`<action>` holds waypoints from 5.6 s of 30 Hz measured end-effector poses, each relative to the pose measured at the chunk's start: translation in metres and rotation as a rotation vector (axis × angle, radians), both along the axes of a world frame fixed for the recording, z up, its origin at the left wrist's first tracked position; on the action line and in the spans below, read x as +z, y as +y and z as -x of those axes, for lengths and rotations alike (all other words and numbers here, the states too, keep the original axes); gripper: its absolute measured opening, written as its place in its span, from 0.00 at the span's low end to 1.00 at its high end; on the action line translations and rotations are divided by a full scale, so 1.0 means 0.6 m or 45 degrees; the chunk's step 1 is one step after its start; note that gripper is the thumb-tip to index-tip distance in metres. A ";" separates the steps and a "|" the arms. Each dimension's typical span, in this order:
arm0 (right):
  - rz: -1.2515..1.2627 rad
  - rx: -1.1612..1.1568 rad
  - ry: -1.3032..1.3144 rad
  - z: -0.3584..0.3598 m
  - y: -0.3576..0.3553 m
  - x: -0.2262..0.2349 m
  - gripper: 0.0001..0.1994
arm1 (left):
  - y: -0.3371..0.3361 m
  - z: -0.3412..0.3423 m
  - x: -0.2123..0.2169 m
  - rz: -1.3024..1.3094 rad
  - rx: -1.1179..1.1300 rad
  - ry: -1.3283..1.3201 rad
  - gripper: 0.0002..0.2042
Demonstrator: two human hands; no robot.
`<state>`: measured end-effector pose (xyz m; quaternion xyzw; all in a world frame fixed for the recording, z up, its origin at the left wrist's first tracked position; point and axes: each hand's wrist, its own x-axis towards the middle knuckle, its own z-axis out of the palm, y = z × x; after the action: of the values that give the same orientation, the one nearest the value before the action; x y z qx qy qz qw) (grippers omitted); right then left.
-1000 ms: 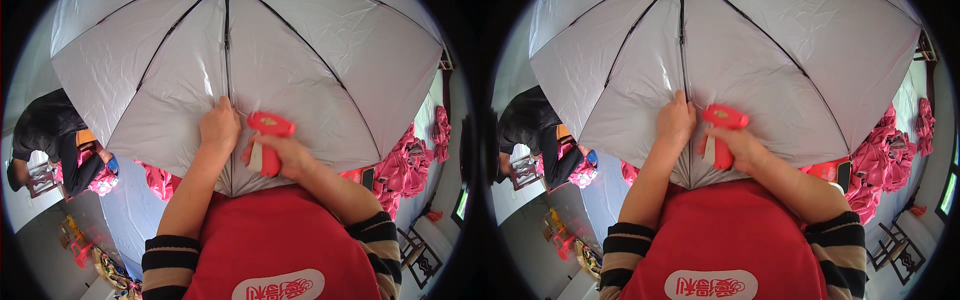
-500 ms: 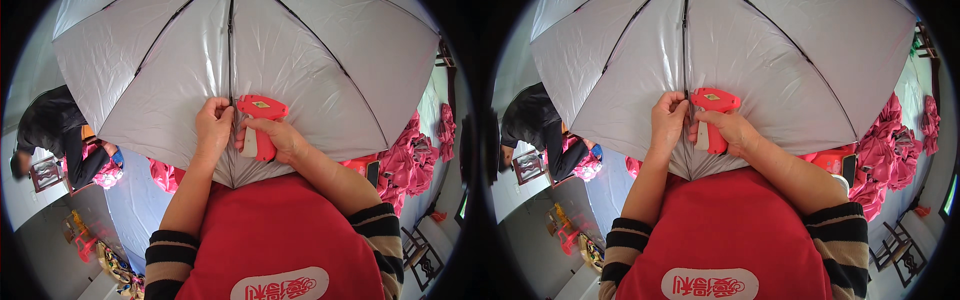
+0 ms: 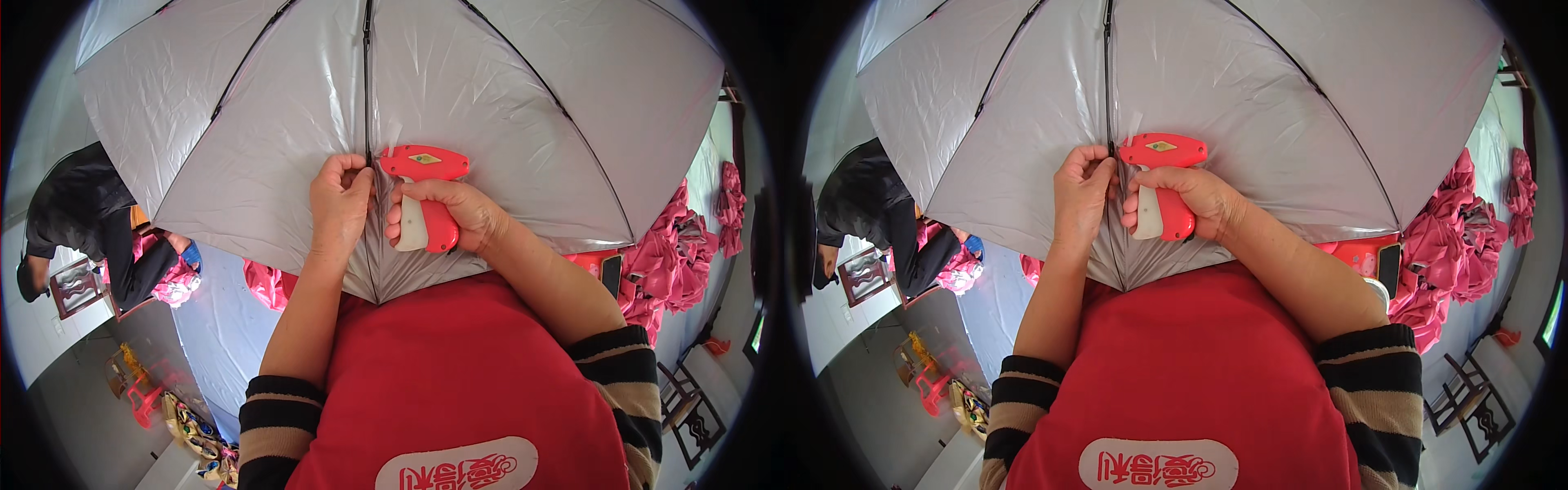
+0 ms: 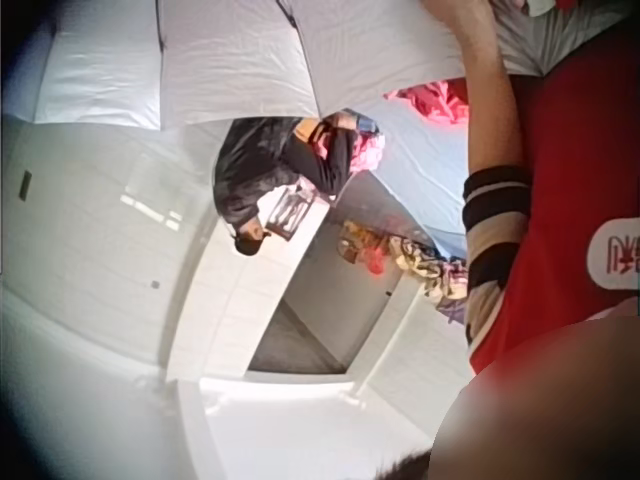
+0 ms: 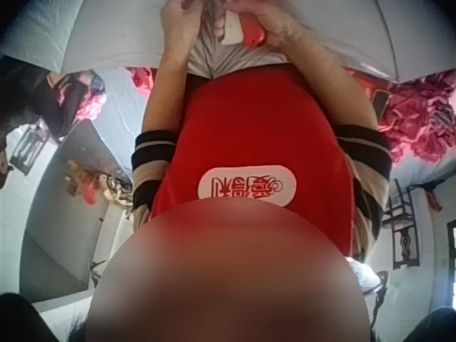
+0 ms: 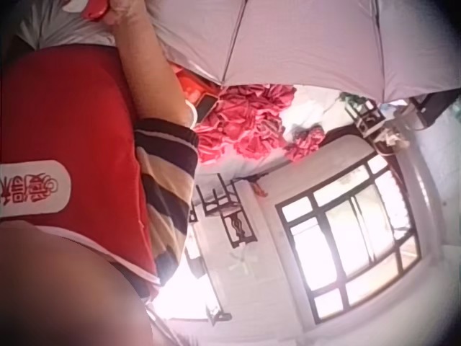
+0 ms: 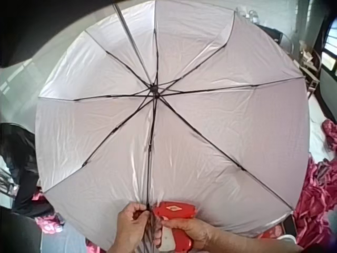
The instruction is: The recorder is assembling umbrellas by opening the frame, using a handheld tool to secure or scan the joints, and then folding the umbrella.
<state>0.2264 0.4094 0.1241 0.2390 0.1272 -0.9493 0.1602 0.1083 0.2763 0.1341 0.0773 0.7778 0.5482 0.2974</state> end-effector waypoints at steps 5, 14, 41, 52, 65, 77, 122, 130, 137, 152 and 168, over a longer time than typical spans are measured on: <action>-0.143 -0.040 -0.050 -0.006 -0.011 0.012 0.09 | -0.003 -0.001 -0.001 -0.062 0.056 -0.030 0.05; -0.239 -0.197 -0.172 0.007 -0.021 0.019 0.09 | -0.004 -0.004 -0.008 -0.084 0.052 0.020 0.06; 0.077 -0.073 0.035 0.004 -0.018 -0.015 0.11 | -0.010 0.009 -0.004 -0.193 0.121 -0.187 0.07; -0.060 -0.112 -0.068 0.016 -0.028 0.004 0.10 | -0.015 0.009 -0.005 -0.204 0.093 -0.167 0.06; -0.460 -0.007 -0.061 0.011 0.042 0.077 0.11 | -0.048 0.119 0.057 0.501 -0.228 0.773 0.22; -0.578 -0.167 -0.147 0.089 0.099 0.010 0.11 | 0.161 0.163 -0.027 0.260 -0.359 0.854 0.26; -0.720 0.041 0.189 0.205 0.221 -0.009 0.10 | 0.182 0.145 -0.029 0.100 -0.279 0.741 0.23; -0.507 -0.101 0.167 0.155 0.198 0.018 0.14 | 0.129 0.111 -0.021 0.433 -0.407 0.872 0.12; -0.292 -0.189 -0.141 -0.003 0.006 0.020 0.14 | 0.070 0.012 -0.026 0.882 -0.626 0.861 0.08; -0.367 -0.169 -0.240 0.012 -0.007 0.016 0.11 | 0.008 0.001 -0.026 0.138 -0.029 0.320 0.06; -0.142 -0.042 -0.087 0.022 -0.016 -0.001 0.10 | 0.001 0.010 -0.038 0.208 -0.069 0.378 0.05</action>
<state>0.2132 0.3999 0.1238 0.2818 0.1702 -0.9346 0.1351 0.1025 0.2769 0.1115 0.1541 0.8529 0.4574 0.1991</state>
